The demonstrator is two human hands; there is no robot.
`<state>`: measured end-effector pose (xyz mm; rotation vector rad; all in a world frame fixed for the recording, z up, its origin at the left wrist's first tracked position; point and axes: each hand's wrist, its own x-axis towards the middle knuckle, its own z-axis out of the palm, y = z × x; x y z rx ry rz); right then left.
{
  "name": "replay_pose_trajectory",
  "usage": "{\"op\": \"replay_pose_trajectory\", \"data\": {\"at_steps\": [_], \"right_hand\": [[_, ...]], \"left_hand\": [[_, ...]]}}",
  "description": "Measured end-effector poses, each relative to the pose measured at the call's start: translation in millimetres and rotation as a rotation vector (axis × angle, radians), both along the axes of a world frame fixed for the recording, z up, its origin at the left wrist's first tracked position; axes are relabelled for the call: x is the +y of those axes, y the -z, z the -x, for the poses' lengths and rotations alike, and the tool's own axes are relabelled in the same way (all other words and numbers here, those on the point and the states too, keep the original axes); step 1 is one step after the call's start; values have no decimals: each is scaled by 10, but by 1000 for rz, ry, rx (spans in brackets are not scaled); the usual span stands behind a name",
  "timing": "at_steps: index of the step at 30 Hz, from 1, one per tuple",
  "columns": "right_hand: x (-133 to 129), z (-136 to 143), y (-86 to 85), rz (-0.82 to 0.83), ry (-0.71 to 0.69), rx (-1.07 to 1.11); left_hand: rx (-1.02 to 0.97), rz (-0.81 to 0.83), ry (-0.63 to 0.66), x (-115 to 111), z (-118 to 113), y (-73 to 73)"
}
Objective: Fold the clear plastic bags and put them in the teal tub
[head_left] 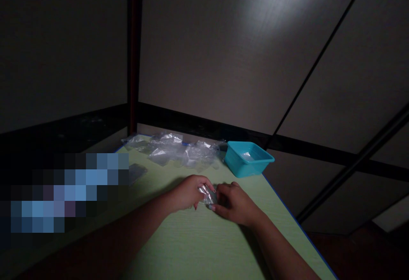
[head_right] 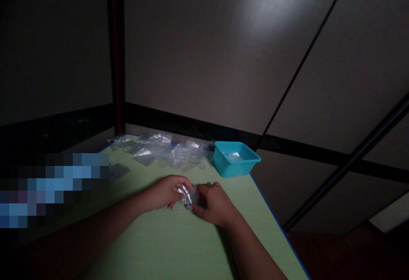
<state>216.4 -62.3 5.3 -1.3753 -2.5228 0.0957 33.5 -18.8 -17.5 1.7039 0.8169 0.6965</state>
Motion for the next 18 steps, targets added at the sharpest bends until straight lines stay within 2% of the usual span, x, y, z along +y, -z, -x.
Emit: {"op": "replay_pose_trajectory", "data": {"at_steps": [10, 18], "right_hand": [[-7, 4, 7, -30, -4, -11], [1, 17, 12, -32, 10, -35]], "left_hand": [[-28, -76, -23, -5, 17, -60], [-10, -142, -41, -2, 12, -14]]}}
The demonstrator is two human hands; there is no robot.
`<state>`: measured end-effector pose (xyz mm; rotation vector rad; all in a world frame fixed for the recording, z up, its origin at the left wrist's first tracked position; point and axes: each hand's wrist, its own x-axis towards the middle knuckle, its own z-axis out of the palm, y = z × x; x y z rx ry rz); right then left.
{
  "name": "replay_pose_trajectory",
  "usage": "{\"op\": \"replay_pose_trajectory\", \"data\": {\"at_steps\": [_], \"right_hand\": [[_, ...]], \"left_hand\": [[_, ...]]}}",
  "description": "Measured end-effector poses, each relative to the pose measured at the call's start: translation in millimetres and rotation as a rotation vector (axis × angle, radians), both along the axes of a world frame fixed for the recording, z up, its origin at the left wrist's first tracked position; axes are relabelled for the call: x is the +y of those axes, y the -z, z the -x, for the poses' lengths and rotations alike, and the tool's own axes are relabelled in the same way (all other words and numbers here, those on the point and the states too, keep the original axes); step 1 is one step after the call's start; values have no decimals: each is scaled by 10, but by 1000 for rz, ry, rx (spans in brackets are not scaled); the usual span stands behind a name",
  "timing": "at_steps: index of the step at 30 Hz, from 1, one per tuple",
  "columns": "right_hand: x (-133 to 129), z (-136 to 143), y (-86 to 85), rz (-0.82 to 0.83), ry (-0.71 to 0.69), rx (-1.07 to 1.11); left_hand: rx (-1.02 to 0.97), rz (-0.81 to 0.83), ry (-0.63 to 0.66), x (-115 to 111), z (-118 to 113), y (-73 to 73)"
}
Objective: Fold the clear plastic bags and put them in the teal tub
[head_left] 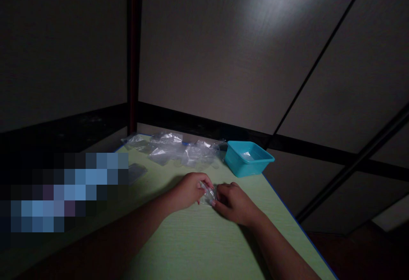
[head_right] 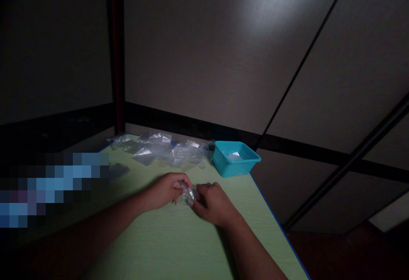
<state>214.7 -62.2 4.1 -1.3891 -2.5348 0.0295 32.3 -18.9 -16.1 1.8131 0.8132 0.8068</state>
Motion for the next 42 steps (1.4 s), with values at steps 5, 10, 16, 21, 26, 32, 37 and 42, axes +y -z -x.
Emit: {"op": "replay_pose_trajectory", "data": {"at_steps": [5, 10, 16, 21, 26, 32, 37, 42], "right_hand": [[3, 8, 14, -16, 6, -34], [-4, 24, 8, -25, 22, -75], [-3, 37, 17, -45, 24, -113], [5, 41, 25, -44, 21, -131], [3, 49, 24, -36, 12, -122], [2, 52, 22, -37, 1, -109], [1, 55, 14, -34, 8, -113], [-3, 44, 12, -18, 17, -95]], "left_hand": [[134, -328, -90, -45, 49, -94], [217, -467, -102, -48, 84, -155], [242, -497, -98, -23, 98, -147], [319, -556, -79, -36, 115, -140], [453, -773, -65, -85, 120, -145], [551, -915, -71, -92, 64, -137], [562, -967, -94, -65, 40, -120], [516, -920, -95, 2, 89, -60]]}}
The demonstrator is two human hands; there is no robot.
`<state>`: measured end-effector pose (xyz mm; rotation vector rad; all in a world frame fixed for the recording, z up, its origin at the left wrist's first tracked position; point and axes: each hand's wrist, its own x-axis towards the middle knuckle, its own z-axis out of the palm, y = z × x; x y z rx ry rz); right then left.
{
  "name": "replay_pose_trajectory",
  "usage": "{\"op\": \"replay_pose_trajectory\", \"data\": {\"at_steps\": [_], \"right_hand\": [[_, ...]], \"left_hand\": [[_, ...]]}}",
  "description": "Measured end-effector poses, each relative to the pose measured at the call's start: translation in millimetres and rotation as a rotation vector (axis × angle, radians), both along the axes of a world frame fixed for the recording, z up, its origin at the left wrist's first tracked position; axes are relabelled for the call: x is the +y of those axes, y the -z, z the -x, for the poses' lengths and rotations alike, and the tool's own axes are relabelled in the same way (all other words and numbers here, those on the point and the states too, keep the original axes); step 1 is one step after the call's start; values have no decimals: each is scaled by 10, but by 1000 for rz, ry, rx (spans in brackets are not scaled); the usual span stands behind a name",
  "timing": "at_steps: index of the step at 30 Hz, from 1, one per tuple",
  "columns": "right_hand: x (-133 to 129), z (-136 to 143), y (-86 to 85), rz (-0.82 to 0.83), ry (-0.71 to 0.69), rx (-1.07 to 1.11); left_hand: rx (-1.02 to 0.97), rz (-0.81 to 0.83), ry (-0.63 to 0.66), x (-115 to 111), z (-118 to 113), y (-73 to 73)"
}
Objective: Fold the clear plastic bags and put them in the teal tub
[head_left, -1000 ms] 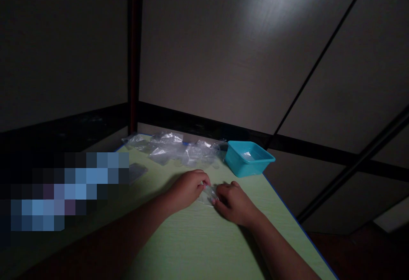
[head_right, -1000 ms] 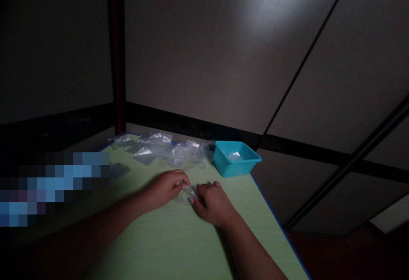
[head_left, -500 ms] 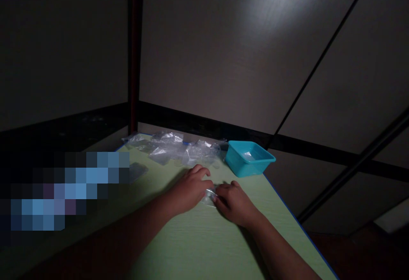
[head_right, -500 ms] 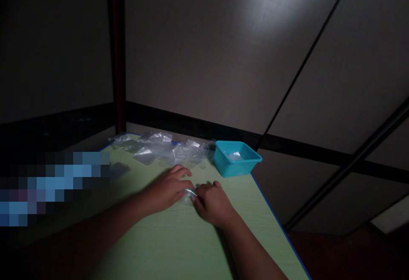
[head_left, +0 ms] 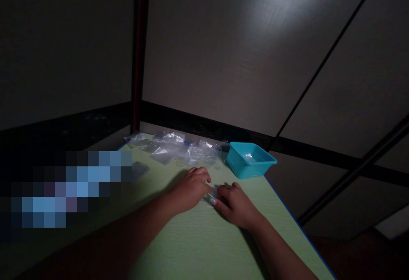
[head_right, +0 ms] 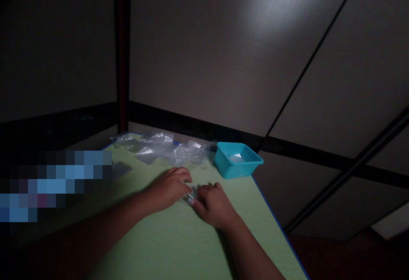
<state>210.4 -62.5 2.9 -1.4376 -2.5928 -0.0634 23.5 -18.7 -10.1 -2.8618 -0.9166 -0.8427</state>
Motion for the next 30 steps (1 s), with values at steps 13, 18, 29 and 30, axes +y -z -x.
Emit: {"op": "replay_pose_trajectory", "data": {"at_steps": [13, 18, 29, 30], "right_hand": [[19, -18, 68, -7, 36, 3], [21, -17, 68, 0, 35, 15], [45, -65, 59, 6, -25, 186], [55, -83, 51, -9, -29, 224]], "left_hand": [[81, 10, 0, 37, 114, -60], [135, -39, 42, -15, 128, -119], [218, 200, 140, -257, 37, -82], [228, 216, 130, -253, 39, -60]]}}
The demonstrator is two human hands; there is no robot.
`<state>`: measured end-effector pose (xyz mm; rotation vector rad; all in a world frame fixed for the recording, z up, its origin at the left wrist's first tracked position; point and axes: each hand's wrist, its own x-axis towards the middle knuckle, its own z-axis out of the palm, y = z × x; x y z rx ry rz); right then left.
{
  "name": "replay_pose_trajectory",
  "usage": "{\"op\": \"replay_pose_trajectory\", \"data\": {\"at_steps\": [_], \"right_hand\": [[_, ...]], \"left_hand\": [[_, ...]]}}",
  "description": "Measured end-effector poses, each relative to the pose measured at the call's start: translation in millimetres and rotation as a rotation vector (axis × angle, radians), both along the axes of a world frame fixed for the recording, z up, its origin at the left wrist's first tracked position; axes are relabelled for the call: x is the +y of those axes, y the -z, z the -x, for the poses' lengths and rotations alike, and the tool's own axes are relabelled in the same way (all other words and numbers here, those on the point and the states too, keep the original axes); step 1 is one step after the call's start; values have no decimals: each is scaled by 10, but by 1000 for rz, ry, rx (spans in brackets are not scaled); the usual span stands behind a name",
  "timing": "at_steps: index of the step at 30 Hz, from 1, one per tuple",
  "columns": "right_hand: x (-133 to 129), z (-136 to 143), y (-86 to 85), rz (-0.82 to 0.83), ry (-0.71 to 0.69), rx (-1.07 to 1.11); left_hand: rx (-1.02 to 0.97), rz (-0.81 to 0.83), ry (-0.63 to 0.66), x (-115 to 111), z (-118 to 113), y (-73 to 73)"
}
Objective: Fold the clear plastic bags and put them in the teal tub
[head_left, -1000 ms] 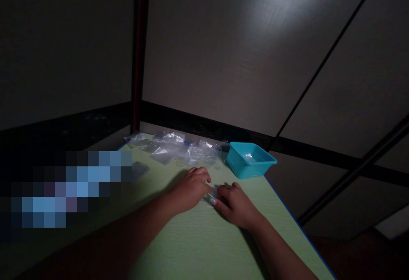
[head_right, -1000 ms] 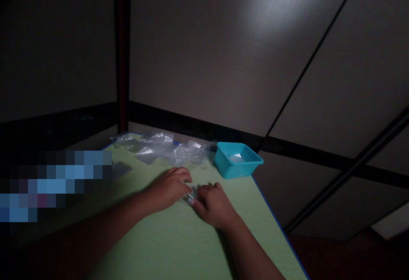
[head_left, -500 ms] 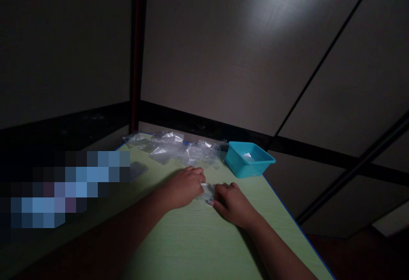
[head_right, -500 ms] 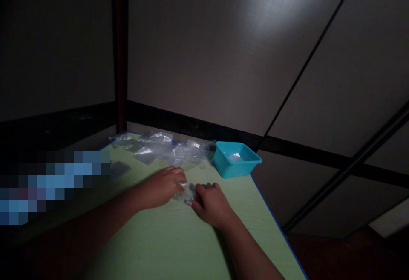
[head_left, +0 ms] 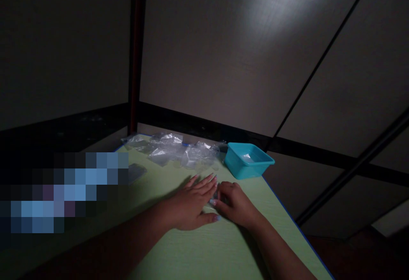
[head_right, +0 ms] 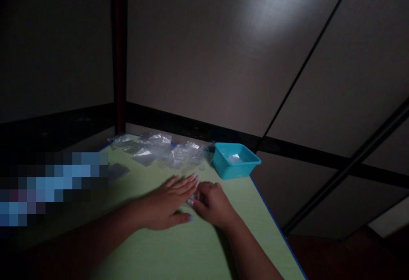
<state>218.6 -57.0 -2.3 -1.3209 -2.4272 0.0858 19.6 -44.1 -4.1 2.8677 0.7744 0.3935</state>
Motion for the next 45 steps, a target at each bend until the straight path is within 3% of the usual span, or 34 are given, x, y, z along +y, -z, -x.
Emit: {"op": "replay_pose_trajectory", "data": {"at_steps": [7, 13, 19, 24, 28, 33, 45], "right_hand": [[89, -93, 36, -139, 164, 124], [58, -70, 151, 22, 168, -36], [34, -33, 199, 166, 115, -240], [20, 30, 141, 196, 94, -288], [5, 85, 114, 209, 101, -327], [7, 114, 138, 173, 122, -347], [28, 108, 139, 214, 131, -324]], "left_hand": [[53, 39, 1, 34, 15, 90], [96, 83, -61, -12, 9, 118], [30, 7, -270, -77, -42, 74], [-49, -62, -152, -144, -153, -5], [-32, -25, -82, -155, -222, 37], [-8, 28, -144, -89, -230, 133], [2, 113, -308, -96, -219, 194]]}}
